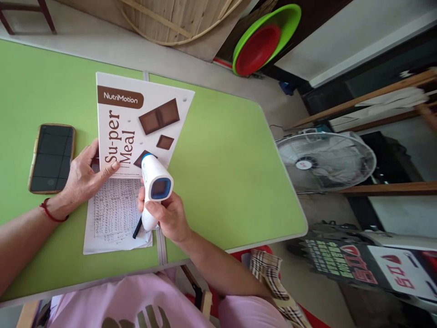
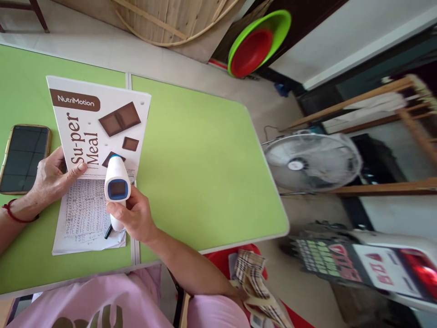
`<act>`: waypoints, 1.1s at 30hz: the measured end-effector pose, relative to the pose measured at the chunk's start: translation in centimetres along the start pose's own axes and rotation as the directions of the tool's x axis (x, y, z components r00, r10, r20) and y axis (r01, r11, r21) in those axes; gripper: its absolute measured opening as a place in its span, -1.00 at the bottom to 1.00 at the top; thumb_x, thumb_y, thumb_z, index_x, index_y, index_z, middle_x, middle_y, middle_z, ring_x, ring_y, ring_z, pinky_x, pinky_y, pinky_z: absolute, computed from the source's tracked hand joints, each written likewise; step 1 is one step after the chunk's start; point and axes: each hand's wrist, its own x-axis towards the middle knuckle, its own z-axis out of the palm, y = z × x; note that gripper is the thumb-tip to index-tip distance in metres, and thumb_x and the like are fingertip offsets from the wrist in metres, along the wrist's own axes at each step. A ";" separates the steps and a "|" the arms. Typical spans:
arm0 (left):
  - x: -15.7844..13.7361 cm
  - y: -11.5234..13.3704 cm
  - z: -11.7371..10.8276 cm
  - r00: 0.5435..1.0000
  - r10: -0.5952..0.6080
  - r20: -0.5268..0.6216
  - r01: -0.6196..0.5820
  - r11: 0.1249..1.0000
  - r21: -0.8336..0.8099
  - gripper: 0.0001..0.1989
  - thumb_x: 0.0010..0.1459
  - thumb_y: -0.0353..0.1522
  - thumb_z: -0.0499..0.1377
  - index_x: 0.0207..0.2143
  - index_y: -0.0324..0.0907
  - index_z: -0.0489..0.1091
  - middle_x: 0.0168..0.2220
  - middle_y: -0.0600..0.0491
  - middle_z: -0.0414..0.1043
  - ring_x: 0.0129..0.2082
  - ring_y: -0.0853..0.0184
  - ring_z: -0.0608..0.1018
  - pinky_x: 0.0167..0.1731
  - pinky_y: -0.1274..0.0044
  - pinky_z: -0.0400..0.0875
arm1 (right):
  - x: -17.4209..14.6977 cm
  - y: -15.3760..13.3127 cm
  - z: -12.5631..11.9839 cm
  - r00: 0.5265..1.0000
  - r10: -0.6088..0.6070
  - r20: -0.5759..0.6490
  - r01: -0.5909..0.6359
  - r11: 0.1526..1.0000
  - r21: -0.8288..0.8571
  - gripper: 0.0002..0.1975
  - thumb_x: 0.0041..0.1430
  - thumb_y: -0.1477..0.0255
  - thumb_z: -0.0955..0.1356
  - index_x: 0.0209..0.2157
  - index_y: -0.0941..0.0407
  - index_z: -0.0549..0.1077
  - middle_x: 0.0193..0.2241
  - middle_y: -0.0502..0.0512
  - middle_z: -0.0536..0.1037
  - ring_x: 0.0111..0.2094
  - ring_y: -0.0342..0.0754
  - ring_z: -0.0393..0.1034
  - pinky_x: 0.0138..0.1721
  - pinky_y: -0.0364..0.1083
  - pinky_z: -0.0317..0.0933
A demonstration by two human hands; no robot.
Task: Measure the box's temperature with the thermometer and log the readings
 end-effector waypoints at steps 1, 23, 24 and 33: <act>0.0 0.0 0.0 1.000 0.003 0.002 -0.003 1.000 -0.001 -0.49 0.16 0.05 0.22 -0.05 -0.15 0.42 -0.27 -0.01 0.52 -0.36 0.22 0.50 -0.42 0.42 0.35 | 0.0 0.0 0.0 1.000 -0.002 0.012 0.002 1.000 0.021 -0.68 -0.09 0.19 0.51 -0.38 0.07 0.42 -0.48 -0.04 0.48 -0.52 -0.15 0.36 -0.47 -0.08 0.34; 0.0 -0.3 0.2 1.000 0.016 -0.013 -0.016 1.000 0.021 -0.49 0.12 0.08 0.22 -0.12 -0.12 0.43 -0.33 0.02 0.48 -0.43 0.27 0.45 -0.47 0.46 0.33 | 0.4 0.4 -0.3 0.999 -0.014 -0.034 0.013 0.999 -0.048 -0.63 -0.18 0.11 0.55 -0.48 0.08 0.48 -0.58 -0.04 0.54 -0.58 -0.12 0.41 -0.51 -0.06 0.35; 0.0 -0.3 0.2 1.000 0.016 -0.013 -0.016 1.000 0.020 -0.48 0.12 0.09 0.23 -0.11 -0.13 0.43 -0.33 0.03 0.48 -0.43 0.28 0.45 -0.47 0.47 0.33 | 0.4 0.4 -0.3 0.999 -0.019 -0.036 0.016 0.998 -0.059 -0.62 -0.18 0.10 0.54 -0.48 0.08 0.47 -0.59 -0.04 0.54 -0.58 -0.13 0.40 -0.52 -0.06 0.34; 0.1 -0.7 0.1 1.000 0.016 0.021 -0.016 1.000 -0.006 -0.42 0.11 0.01 0.30 0.03 -0.17 0.38 -0.23 0.00 0.49 -0.41 0.30 0.44 -0.51 0.52 0.34 | 0.2 -0.3 -0.2 0.999 -0.047 0.019 0.048 0.996 -0.079 -0.61 -0.12 0.11 0.54 -0.40 0.07 0.43 -0.54 -0.04 0.54 -0.54 -0.13 0.38 -0.47 -0.06 0.31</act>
